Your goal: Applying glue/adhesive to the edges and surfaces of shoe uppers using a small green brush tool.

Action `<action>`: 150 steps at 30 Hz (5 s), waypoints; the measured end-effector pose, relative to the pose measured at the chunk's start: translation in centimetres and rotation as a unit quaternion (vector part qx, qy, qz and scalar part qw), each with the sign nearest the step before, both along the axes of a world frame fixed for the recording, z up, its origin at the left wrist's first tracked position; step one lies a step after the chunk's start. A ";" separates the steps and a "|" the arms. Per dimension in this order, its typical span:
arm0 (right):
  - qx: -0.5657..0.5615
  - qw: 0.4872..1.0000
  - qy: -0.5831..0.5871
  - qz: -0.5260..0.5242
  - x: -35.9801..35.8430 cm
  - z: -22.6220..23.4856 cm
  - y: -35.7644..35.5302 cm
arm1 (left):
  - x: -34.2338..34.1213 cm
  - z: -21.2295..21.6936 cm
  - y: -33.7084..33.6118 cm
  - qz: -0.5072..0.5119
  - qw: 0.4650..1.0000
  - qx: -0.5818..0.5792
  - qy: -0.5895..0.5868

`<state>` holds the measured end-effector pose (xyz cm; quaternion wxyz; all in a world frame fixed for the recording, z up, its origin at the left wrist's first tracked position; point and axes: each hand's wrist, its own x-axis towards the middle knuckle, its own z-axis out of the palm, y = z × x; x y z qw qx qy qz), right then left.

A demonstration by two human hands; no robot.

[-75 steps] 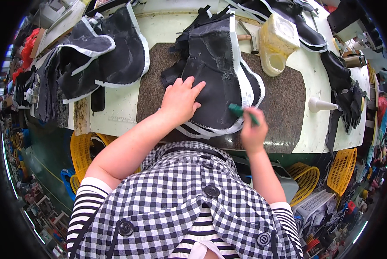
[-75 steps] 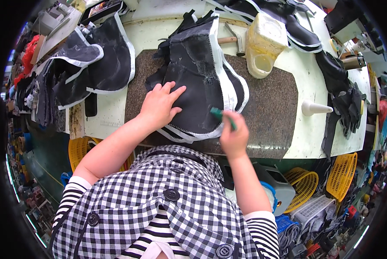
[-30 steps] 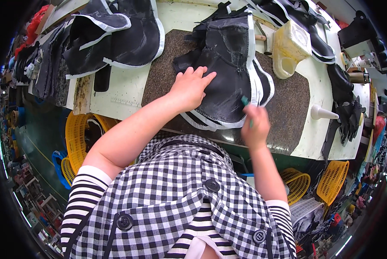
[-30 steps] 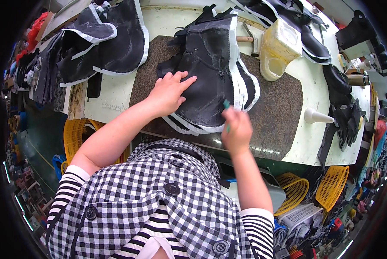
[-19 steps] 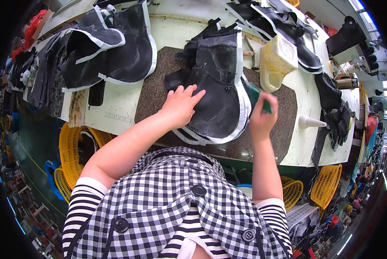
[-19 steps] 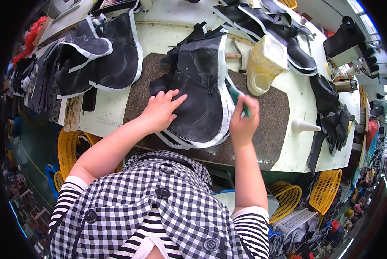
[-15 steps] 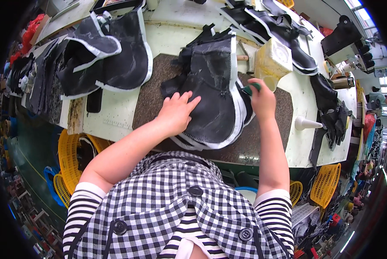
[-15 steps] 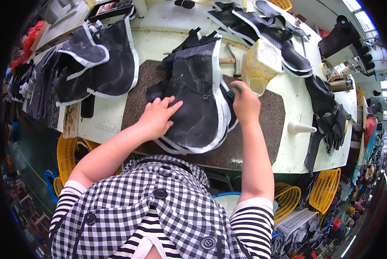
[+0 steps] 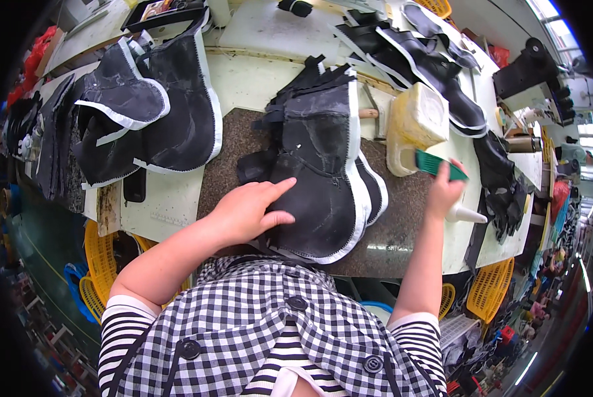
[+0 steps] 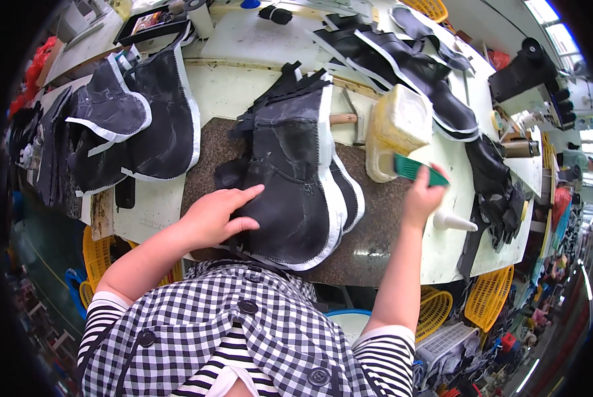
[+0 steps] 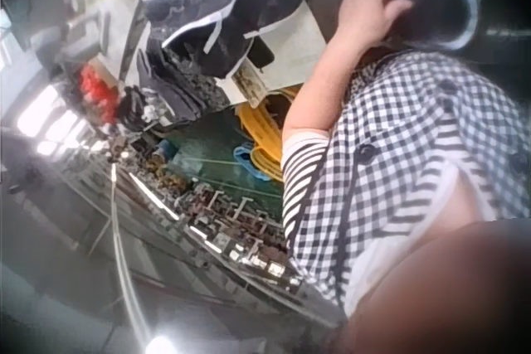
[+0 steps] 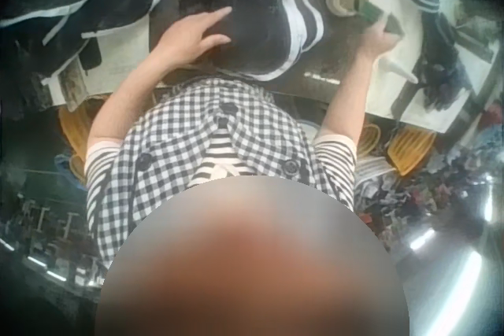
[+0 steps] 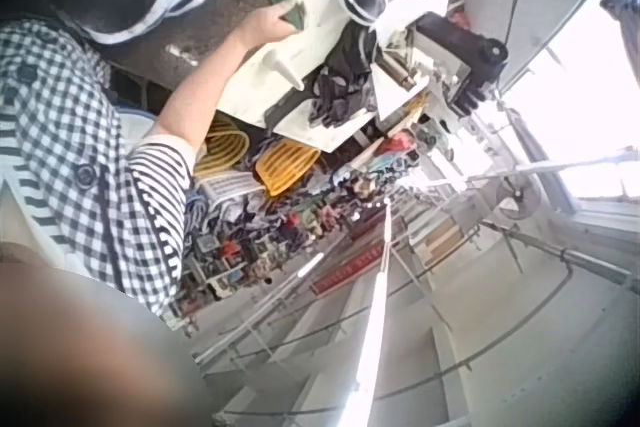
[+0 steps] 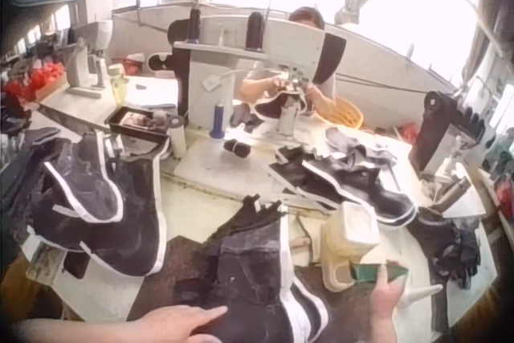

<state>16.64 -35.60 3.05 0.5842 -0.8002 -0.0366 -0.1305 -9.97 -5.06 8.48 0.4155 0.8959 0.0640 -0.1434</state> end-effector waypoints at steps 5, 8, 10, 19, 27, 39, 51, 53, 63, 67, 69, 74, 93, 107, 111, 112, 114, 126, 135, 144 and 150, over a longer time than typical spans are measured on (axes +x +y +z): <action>-0.036 0.975 0.213 0.043 0.1 -1.0 -1.2 | 1.6 -1.8 4.1 0.210 0.965 -0.127 -0.091; -0.045 0.983 0.096 0.147 -0.1 -0.8 3.9 | 5.1 -3.8 5.6 0.295 0.929 -0.110 -0.196; 0.063 0.984 0.067 0.150 0.1 1.6 9.0 | 7.1 -5.4 6.4 0.351 0.899 -0.104 -0.241; -0.035 0.931 0.194 0.309 0.1 4.0 23.5 | 9.8 -10.9 5.4 0.390 0.862 -0.315 -0.076; -0.329 0.867 0.051 0.370 0.5 2.3 28.1 | 9.7 -10.0 6.2 0.427 0.789 -0.439 -0.041; -0.244 0.876 0.202 0.365 -0.8 3.4 28.1 | 9.6 -10.4 6.1 0.445 0.742 -0.500 0.027; -0.160 0.901 -0.094 0.393 -7.9 1.3 20.9 | 10.2 -10.2 6.9 0.440 0.753 -0.489 0.017; -0.209 0.883 -0.063 0.416 -8.4 2.2 20.6 | 10.2 -10.3 6.9 0.450 0.756 -0.476 0.002; -0.212 0.855 -0.180 0.437 -11.9 1.3 19.3 | -3.2 -7.5 0.9 0.385 0.900 -0.197 0.049; -0.213 0.834 -0.081 0.503 -14.1 1.4 18.7 | -4.9 -5.6 -0.3 0.432 0.753 -0.438 0.234; -0.200 0.835 -0.058 0.509 -14.5 1.6 19.1 | -5.2 -6.3 -0.9 0.472 0.715 -0.474 0.204; -0.152 0.837 0.218 0.478 -14.8 3.5 20.5 | -5.8 -6.3 -1.8 0.527 0.651 -0.527 0.145; -0.213 0.672 -0.255 0.661 -15.4 2.7 17.0 | -6.1 -6.3 -2.4 0.517 0.681 -0.508 0.101; -0.132 0.859 -0.221 0.443 -9.6 3.1 17.9 | 1.4 -6.9 3.7 0.457 0.814 -0.351 -0.075; -0.159 0.897 -0.079 0.404 -8.5 3.1 18.1 | 7.0 -7.4 3.5 0.522 0.681 -0.507 -0.087; -0.094 0.924 -0.033 0.369 -7.8 3.5 18.2 | 7.9 -6.8 3.7 0.545 0.639 -0.541 -0.054; 0.001 0.940 0.068 0.335 -6.4 4.3 18.3 | 9.1 -7.2 3.2 0.594 0.556 -0.579 -0.061; -0.054 0.813 -0.204 0.543 -4.5 6.1 22.9 | 10.4 -7.2 1.3 0.546 0.559 -0.596 -0.186; -0.146 0.745 -0.364 0.539 -4.3 7.0 23.9 | 10.6 -6.4 1.6 0.513 0.595 -0.593 -0.176; -0.165 0.758 -0.318 0.545 -6.3 7.7 21.7 | 9.6 -6.3 1.8 0.511 0.622 -0.565 -0.180; 0.004 0.854 0.231 0.466 -7.9 5.8 14.1 | 3.5 -6.6 1.8 0.538 0.653 -0.499 -0.184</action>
